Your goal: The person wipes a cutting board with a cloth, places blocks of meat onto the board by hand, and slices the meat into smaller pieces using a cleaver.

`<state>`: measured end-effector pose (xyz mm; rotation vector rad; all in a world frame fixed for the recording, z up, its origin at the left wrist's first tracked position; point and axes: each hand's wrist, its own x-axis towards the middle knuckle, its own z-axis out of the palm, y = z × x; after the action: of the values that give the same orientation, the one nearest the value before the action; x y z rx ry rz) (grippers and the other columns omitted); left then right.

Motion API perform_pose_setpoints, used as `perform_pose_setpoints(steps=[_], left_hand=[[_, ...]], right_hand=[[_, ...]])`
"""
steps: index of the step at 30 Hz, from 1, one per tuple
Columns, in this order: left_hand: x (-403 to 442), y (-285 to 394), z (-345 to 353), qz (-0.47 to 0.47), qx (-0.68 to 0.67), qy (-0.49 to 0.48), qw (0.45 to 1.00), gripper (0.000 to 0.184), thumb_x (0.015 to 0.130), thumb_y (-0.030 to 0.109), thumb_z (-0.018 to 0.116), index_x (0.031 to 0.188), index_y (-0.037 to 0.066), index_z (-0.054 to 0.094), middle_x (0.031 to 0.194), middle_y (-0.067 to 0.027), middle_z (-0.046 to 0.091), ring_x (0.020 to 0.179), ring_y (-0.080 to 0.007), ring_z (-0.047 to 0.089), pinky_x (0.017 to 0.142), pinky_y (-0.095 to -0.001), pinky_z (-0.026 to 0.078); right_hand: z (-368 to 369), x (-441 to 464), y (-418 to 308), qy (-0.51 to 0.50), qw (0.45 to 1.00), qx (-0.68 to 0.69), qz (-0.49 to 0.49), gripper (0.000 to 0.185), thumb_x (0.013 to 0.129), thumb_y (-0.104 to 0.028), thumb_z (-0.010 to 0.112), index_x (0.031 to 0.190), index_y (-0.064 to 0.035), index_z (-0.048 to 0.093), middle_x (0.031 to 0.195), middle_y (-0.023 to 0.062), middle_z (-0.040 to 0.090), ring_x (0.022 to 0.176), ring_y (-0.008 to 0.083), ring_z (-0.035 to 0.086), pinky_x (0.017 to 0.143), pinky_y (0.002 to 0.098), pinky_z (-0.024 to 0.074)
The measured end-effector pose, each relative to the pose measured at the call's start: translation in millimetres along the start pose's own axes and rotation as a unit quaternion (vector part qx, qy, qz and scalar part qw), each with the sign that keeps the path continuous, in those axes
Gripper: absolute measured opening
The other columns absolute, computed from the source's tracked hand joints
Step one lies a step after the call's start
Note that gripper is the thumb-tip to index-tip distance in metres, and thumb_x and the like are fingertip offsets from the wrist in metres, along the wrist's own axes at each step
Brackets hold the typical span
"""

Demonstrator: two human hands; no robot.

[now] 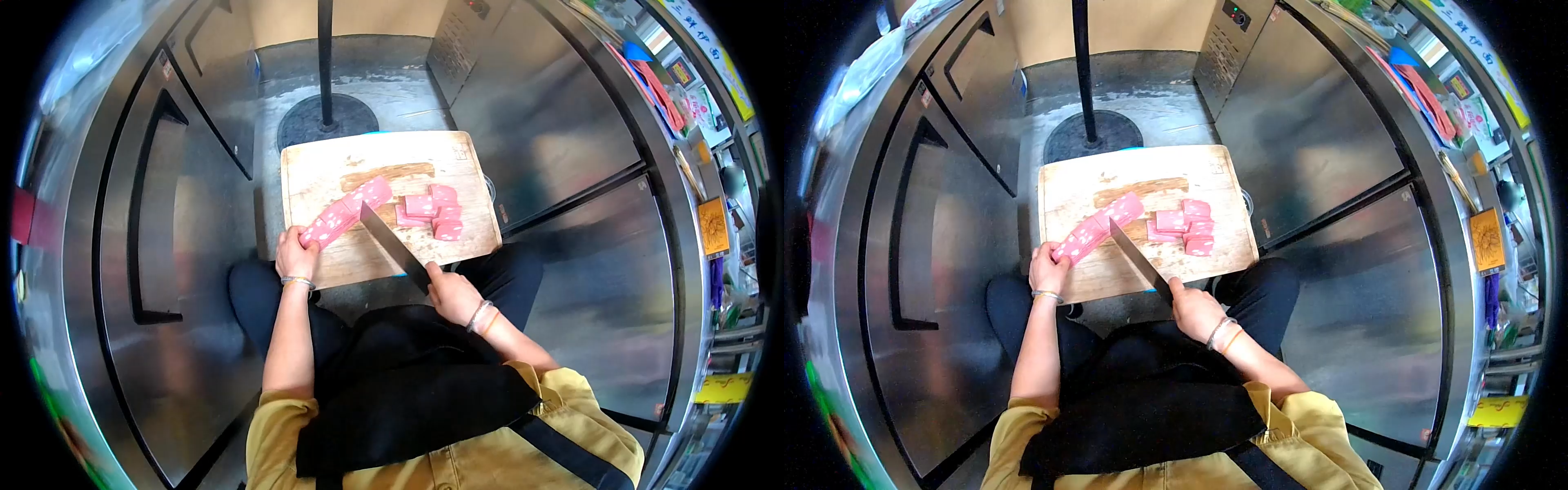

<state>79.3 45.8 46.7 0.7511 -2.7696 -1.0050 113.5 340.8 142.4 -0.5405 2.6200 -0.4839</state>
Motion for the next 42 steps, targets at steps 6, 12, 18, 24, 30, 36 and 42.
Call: perform_pose_setpoints(steps=[6,12,18,24,30,36,42], left_hand=[[0.7,-5.0,2.9,0.015,-0.009,0.006,1.0,0.027,0.07,0.018,0.067,0.096,0.014,0.06,0.096,-0.0112,0.057,0.09,-0.0316,0.058,0.078,-0.0415,0.047],[2.4,-5.7,4.5,0.033,0.002,0.032,0.999,0.025,0.071,0.014,0.068,0.095,0.011,0.062,0.089,-0.0082,0.056,0.078,-0.0248,0.059,0.072,-0.0352,0.047],[3.3,-6.8,5.1,0.014,-0.009,0.008,1.0,0.027,0.069,0.017,0.067,0.095,0.014,0.06,0.093,-0.0108,0.057,0.088,-0.031,0.058,0.076,-0.0412,0.047],[2.8,-6.3,5.2,0.023,-0.012,0.013,1.0,0.027,0.069,0.017,0.067,0.095,0.013,0.06,0.093,-0.0107,0.057,0.088,-0.0313,0.058,0.076,-0.0413,0.047],[0.9,-0.4,1.1,0.011,-0.009,0.006,1.0,0.027,0.07,0.017,0.067,0.096,0.014,0.06,0.095,-0.0103,0.057,0.088,-0.0315,0.058,0.077,-0.0413,0.047],[1.3,-0.2,1.4,0.013,0.001,0.011,1.0,0.028,0.07,0.016,0.066,0.097,0.015,0.059,0.094,-0.0104,0.057,0.088,-0.0317,0.058,0.077,-0.0416,0.047],[2.1,-1.0,3.8,0.024,-0.004,0.012,1.0,0.028,0.07,0.015,0.065,0.096,0.014,0.058,0.092,-0.0111,0.056,0.087,-0.0325,0.057,0.076,-0.0422,0.047]], right_hand=[[10.4,45.4,-1.5,0.12,0.993,0.015,-0.013,0.028,0.079,-0.004,0.047,0.106,-0.0021,0.04,0.085,0.0245,0.061,0.077,0.0414,0.061,0.068,0.0507,0.0477],[5.7,66.8,-8.5,0.09,0.996,-0.018,0.022,0.025,0.078,-0.006,0.05,0.101,-0.004,0.041,0.09,0.0222,0.062,0.081,0.039,0.062,0.071,0.0488,0.0488],[6.3,68.2,-6.7,0.093,0.995,-0.027,0.012,0.025,0.078,-0.006,0.051,0.101,-0.0039,0.042,0.089,0.0215,0.062,0.079,0.0384,0.063,0.069,0.0478,0.0495],[3.5,69.2,-7.1,0.082,0.996,-0.037,0.007,0.025,0.078,-0.004,0.05,0.101,-0.0031,0.042,0.088,0.0212,0.063,0.078,0.0378,0.063,0.069,0.047,0.05],[-1.7,71.9,-13.2,0.039,0.997,-0.065,0.022,0.028,0.077,-0.001,0.049,0.104,-0.002,0.042,0.085,0.0206,0.064,0.079,0.0371,0.064,0.069,0.0461,0.0506],[-2.2,73.8,-12.2,0.035,0.997,-0.074,0.009,0.026,0.078,0.0,0.049,0.103,-0.0013,0.041,0.081,0.0215,0.064,0.077,0.0377,0.064,0.067,0.0458,0.051],[-5.5,81.3,-13.5,0.015,0.998,-0.059,0.012,0.024,0.079,-0.001,0.047,0.102,-0.0003,0.04,0.078,0.0233,0.063,0.076,0.0389,0.064,0.066,0.0474,0.0501]])
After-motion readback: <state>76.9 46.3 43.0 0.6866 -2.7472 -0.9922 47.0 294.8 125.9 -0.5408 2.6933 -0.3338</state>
